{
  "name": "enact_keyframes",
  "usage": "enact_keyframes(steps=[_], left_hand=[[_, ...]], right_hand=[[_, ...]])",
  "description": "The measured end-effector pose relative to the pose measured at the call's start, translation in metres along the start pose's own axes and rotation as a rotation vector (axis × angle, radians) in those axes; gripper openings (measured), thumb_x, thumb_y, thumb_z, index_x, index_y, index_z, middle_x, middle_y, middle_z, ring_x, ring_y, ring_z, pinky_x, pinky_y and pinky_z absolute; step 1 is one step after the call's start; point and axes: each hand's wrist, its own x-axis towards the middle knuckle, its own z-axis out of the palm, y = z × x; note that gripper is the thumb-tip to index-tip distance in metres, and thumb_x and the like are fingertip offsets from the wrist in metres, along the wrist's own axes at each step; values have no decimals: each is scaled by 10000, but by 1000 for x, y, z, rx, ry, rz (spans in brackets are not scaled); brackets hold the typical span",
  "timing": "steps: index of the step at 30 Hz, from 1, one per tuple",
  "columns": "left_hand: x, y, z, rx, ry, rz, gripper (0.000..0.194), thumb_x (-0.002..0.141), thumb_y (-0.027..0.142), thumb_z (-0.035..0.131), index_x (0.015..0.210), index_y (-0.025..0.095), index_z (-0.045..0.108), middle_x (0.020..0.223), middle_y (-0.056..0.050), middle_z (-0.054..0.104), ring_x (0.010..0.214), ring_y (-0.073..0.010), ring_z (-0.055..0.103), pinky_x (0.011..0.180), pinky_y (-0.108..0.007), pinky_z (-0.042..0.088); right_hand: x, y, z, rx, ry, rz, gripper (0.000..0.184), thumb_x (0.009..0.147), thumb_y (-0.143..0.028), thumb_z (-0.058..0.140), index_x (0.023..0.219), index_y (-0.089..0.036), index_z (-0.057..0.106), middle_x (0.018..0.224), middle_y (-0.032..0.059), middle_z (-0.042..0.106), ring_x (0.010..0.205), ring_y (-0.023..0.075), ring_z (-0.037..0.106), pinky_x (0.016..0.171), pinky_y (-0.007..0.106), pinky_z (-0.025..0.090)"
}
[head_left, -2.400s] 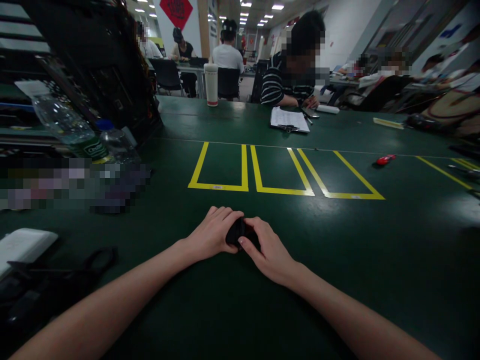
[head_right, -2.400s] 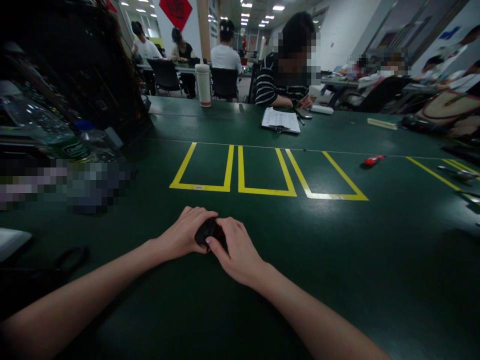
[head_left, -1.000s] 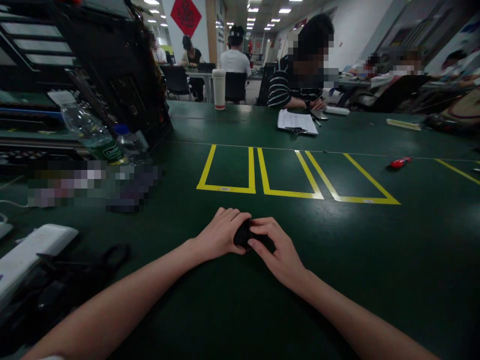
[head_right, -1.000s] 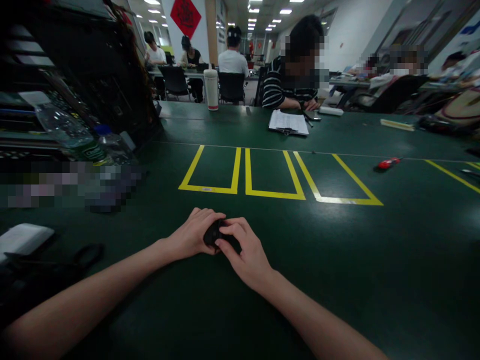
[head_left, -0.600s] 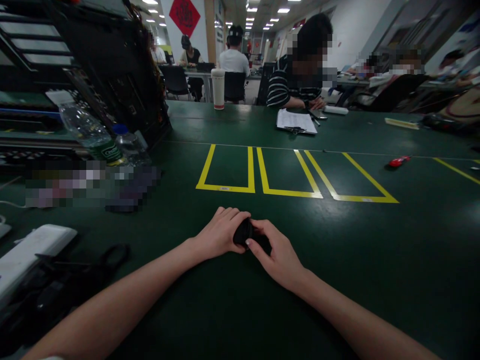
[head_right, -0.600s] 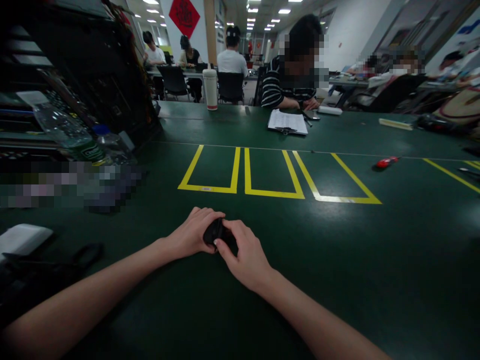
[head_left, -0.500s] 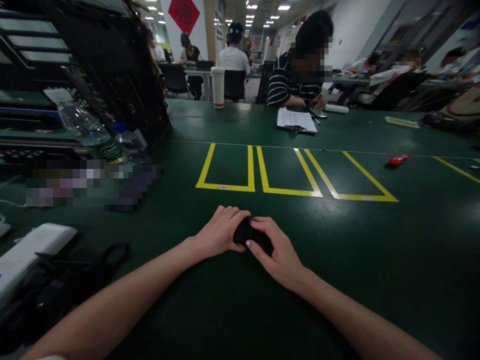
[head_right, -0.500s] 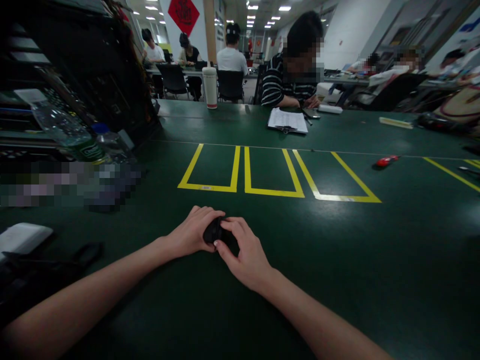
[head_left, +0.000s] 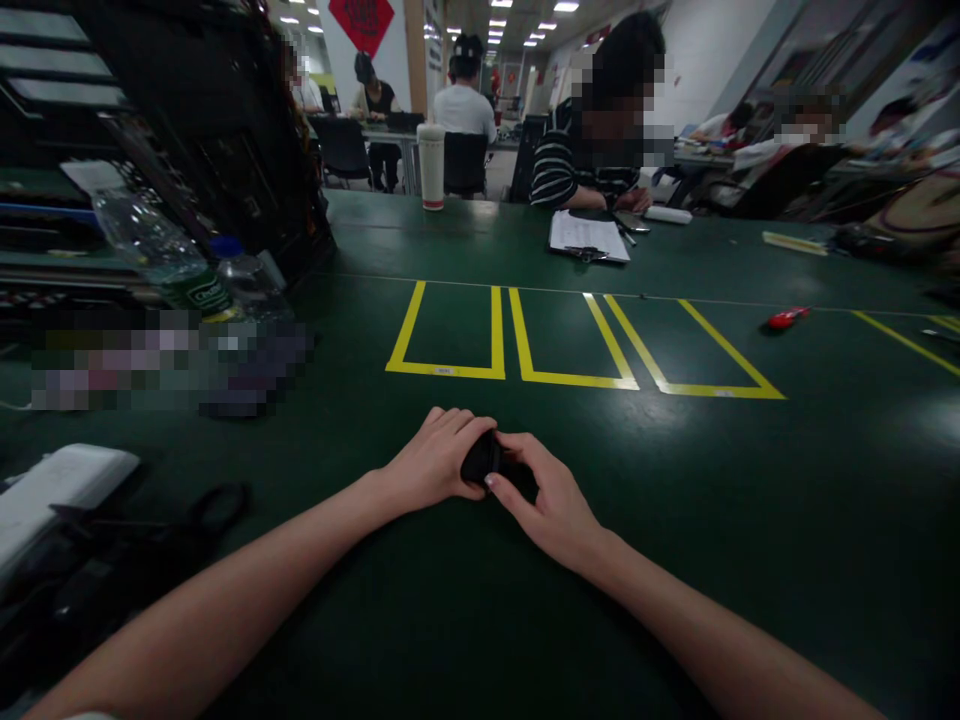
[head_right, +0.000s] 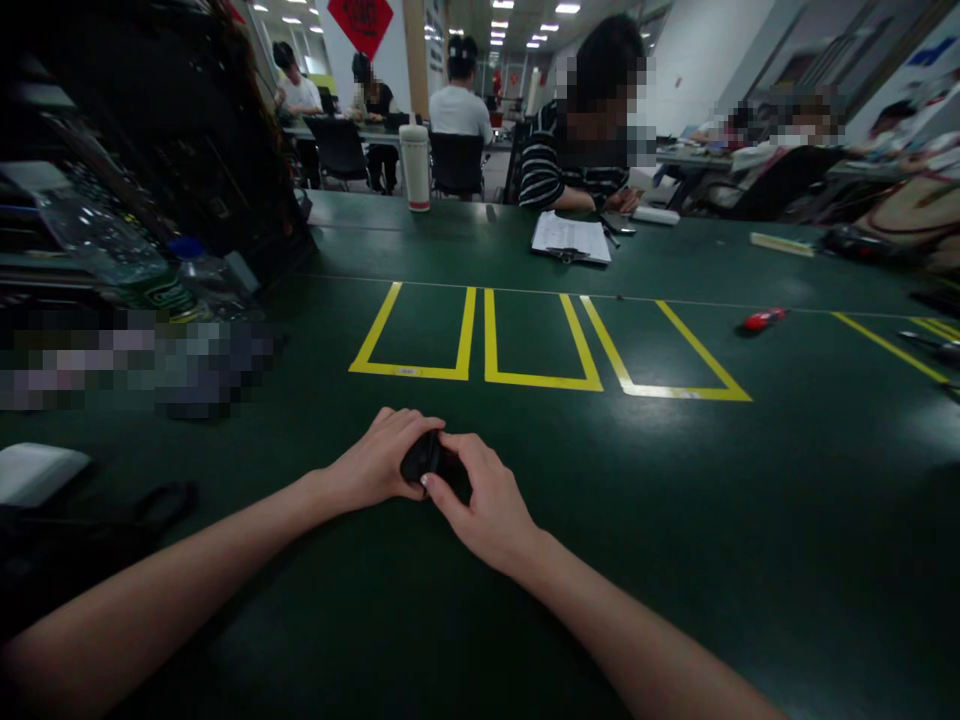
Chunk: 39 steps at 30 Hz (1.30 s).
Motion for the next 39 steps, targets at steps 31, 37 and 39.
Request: enact_keyframes(steps=[31, 37, 39], left_hand=[[-1, 2, -1, -5, -14, -11, 577, 692, 299, 683, 1172, 150, 400, 1096, -82, 531, 972, -229, 492, 822, -357, 359], [0, 3, -3, -9, -21, -9, 557, 695, 301, 674, 1159, 146, 409, 1082, -86, 533, 955, -234, 496, 807, -358, 362], [0, 3, -4, -12, -26, -11, 551, 696, 309, 671, 1155, 149, 411, 1075, -84, 534, 946, -234, 500, 801, -357, 364]], right_hand=[[3, -3, -2, 100, -30, 62, 241, 830, -233, 517, 1065, -202, 475, 989, 54, 547, 890, 193, 547, 789, 388, 479], [0, 1, -2, 67, 50, -76, 197, 816, -178, 529, 1002, -239, 506, 1042, 46, 512, 967, 204, 522, 829, 397, 467], [1, 2, -1, 67, 82, -78, 154, 815, -171, 529, 954, -234, 513, 1035, 44, 508, 975, 203, 520, 838, 400, 463]])
